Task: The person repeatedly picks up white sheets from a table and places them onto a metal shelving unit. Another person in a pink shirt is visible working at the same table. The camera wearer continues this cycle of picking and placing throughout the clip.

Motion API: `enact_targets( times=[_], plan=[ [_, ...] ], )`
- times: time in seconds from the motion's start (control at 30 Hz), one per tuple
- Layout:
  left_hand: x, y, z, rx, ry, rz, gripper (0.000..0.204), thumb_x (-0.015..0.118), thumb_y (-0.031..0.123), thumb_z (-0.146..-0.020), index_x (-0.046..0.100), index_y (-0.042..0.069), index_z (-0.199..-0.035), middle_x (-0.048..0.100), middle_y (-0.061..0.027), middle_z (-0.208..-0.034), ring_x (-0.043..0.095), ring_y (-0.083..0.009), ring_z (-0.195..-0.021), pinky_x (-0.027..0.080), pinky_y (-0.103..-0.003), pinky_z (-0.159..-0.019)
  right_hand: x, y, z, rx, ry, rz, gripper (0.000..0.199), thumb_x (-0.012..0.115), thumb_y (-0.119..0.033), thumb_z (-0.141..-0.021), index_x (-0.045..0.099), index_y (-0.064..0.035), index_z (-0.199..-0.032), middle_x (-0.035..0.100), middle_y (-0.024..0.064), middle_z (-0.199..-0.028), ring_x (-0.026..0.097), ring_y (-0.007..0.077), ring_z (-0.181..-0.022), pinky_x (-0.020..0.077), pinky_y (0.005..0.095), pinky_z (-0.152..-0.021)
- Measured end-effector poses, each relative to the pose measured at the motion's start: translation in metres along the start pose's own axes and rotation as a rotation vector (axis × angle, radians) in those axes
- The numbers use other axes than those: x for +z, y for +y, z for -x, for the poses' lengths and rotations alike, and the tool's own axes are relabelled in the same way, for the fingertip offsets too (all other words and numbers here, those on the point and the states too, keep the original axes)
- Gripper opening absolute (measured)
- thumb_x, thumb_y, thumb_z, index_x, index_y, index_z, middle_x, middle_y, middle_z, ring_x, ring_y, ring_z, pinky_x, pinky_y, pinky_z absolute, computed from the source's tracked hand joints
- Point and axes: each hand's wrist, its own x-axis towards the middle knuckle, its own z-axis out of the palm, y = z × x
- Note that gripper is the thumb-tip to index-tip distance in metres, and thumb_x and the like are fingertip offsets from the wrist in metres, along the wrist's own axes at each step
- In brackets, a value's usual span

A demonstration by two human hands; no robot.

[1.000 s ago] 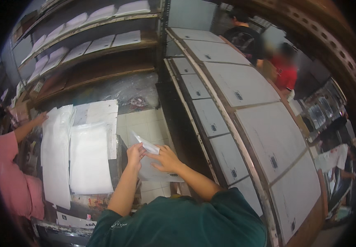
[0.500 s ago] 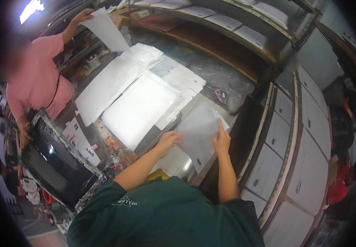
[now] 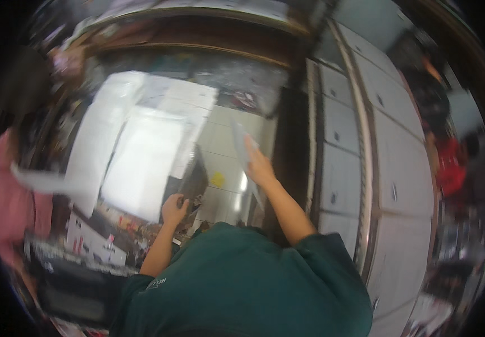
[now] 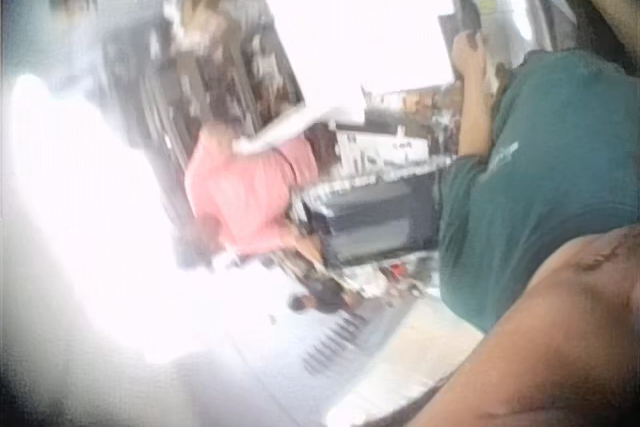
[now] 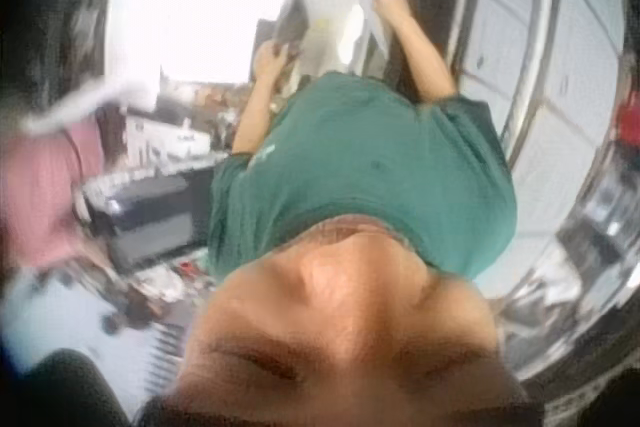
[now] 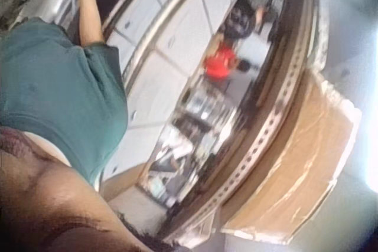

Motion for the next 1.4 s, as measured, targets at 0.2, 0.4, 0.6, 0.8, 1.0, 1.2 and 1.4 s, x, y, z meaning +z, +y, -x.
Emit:
enact_targets(
  times=[0.2, 0.4, 0.6, 0.8, 1.0, 1.2, 1.4],
  plan=[
    [0.014, -0.018, -0.009, 0.385, -0.05, -0.141, 0.016, 0.068, 0.017, -0.07, 0.06, 0.008, -0.08, 0.055, -0.0067, -0.08, 0.052, -0.0269, -0.078, 0.037, -0.039, -0.067, -0.037, 0.029, 0.007, 0.266, 0.157, -0.074, 0.081, 0.044, 0.009, -0.067, 0.027, -0.0208, -0.141, 0.044, 0.0237, -0.129, 0.051, 0.0379, -0.109, 0.0459, 0.0328, -0.082],
    [0.015, -0.01, -0.01, 0.396, -0.086, -0.164, 0.023, 0.07, 0.024, -0.068, 0.06, 0.007, -0.079, 0.053, -0.0093, -0.08, 0.049, -0.0297, -0.078, 0.036, -0.041, -0.068, -0.164, 0.146, 0.104, 0.568, 0.667, -0.448, 0.065, 0.047, 0.008, -0.073, 0.037, -0.008, -0.136, 0.035, 0.0077, -0.139, 0.048, 0.019, -0.113, 0.0501, 0.0275, -0.074],
    [0.018, -0.006, -0.013, 0.333, -0.188, -0.165, 0.035, 0.067, 0.037, -0.07, 0.061, 0.005, -0.083, 0.052, -0.0112, -0.081, 0.048, -0.0311, -0.078, 0.035, -0.041, -0.07, -0.23, 0.302, 0.322, 1.261, 0.797, 0.028, 0.051, 0.035, -0.03, -0.09, 0.037, -0.0075, -0.135, 0.048, 0.0111, -0.126, 0.045, 0.0237, -0.114, 0.0342, 0.0358, -0.096],
    [0.027, -0.017, -0.015, 0.325, -0.234, -0.183, 0.048, 0.06, 0.049, -0.072, 0.061, 0.004, -0.087, 0.052, -0.0111, -0.082, 0.047, -0.0302, -0.078, 0.034, -0.041, -0.073, -0.229, 0.331, 0.321, 1.072, 1.099, -0.372, 0.066, 0.049, -0.005, -0.071, 0.037, -0.0081, -0.136, 0.039, 0.0092, -0.133, 0.046, 0.0219, -0.111, 0.0404, 0.0297, -0.085],
    [0.029, -0.013, -0.018, 0.303, -0.284, -0.215, 0.048, 0.059, 0.048, -0.073, 0.061, 0.003, -0.087, 0.052, -0.012, -0.082, 0.047, -0.03, -0.078, 0.034, -0.041, -0.072, -0.228, 0.36, 0.315, 1.065, 1.153, -0.279, 0.071, 0.047, -0.001, -0.068, 0.035, -0.0095, -0.137, 0.041, 0.01, -0.13, 0.051, 0.0208, -0.098, 0.0431, 0.0275, -0.075],
    [0.028, -0.012, -0.015, 0.318, -0.267, -0.21, 0.047, 0.06, 0.048, -0.074, 0.061, 0.003, -0.087, 0.051, -0.0116, -0.082, 0.046, -0.0298, -0.078, 0.034, -0.04, -0.072, -0.229, 0.379, 0.33, 1.058, 1.152, -0.284, 0.072, 0.047, 0.0, -0.066, 0.037, -0.0101, -0.136, 0.046, 0.0117, -0.12, 0.051, 0.0209, -0.09, 0.0446, 0.0269, -0.071],
    [0.026, -0.01, -0.016, 0.318, -0.269, -0.189, 0.047, 0.06, 0.048, -0.074, 0.062, 0.003, -0.087, 0.051, -0.0108, -0.082, 0.046, -0.0291, -0.078, 0.033, -0.04, -0.071, -0.234, 0.389, 0.349, 1.226, 1.135, -0.159, 0.068, 0.053, -0.008, -0.069, 0.038, -0.0107, -0.135, 0.049, 0.0153, -0.116, 0.051, 0.026, -0.096, 0.0441, 0.0353, -0.08]
  ],
)
